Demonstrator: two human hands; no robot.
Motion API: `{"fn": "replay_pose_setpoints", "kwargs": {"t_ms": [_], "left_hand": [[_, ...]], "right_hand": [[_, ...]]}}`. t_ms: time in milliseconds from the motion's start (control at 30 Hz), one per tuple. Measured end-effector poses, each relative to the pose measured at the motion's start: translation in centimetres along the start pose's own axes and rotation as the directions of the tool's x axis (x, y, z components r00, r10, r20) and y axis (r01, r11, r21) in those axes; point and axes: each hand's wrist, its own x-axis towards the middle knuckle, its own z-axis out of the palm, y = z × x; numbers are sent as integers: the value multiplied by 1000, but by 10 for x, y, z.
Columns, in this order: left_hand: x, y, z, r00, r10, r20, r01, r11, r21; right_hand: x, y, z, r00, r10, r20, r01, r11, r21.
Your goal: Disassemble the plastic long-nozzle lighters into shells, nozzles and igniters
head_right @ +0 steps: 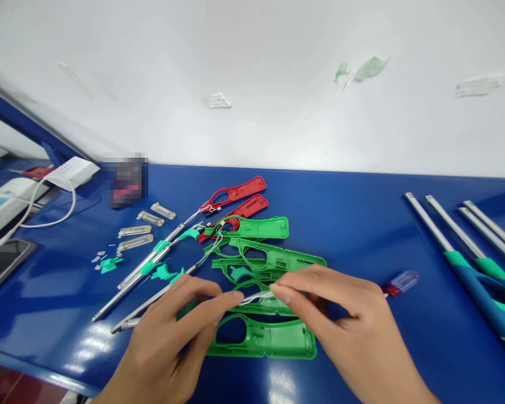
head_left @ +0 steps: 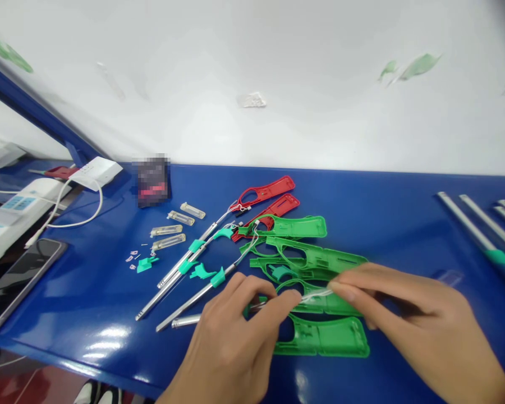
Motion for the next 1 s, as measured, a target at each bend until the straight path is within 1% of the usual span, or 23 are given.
{"fn": "replay_pose_setpoints", "kwargs": {"t_ms": [133, 267, 367, 600, 767, 933, 1000], "left_hand": [[3, 2, 3, 999, -24, -22, 23, 999, -42], [4, 4, 5, 997, -58, -50, 54, 995, -90], [5, 7, 5, 994, -84, -74, 74, 989, -125], [6, 11, 1, 988, -134, -76, 117, 975, -189], [-2, 18, -2, 973, -227, -51, 220, 968, -123], [-10, 17, -2, 963, -256, -83, 253, 966, -45], [-14, 13, -3, 963, -256, -80, 255, 967, -20]], "right_hand": [[-2, -1, 0, 1000, -8, 16, 7, 1000, 10], [-4, -3, 2, 997, -24, 70, 23, 1000, 17], [-5, -3, 3, 996, -23, 90, 22, 1000, 22], [-7, -2, 2, 995, 2, 101, -1, 1000, -18], [-7, -2, 1, 996, 17, 89, -13, 999, -48], [-7, 0, 3, 994, 27, 103, -18, 996, -83], [-9, 2, 2, 991, 24, 133, -12, 996, -90]]}}
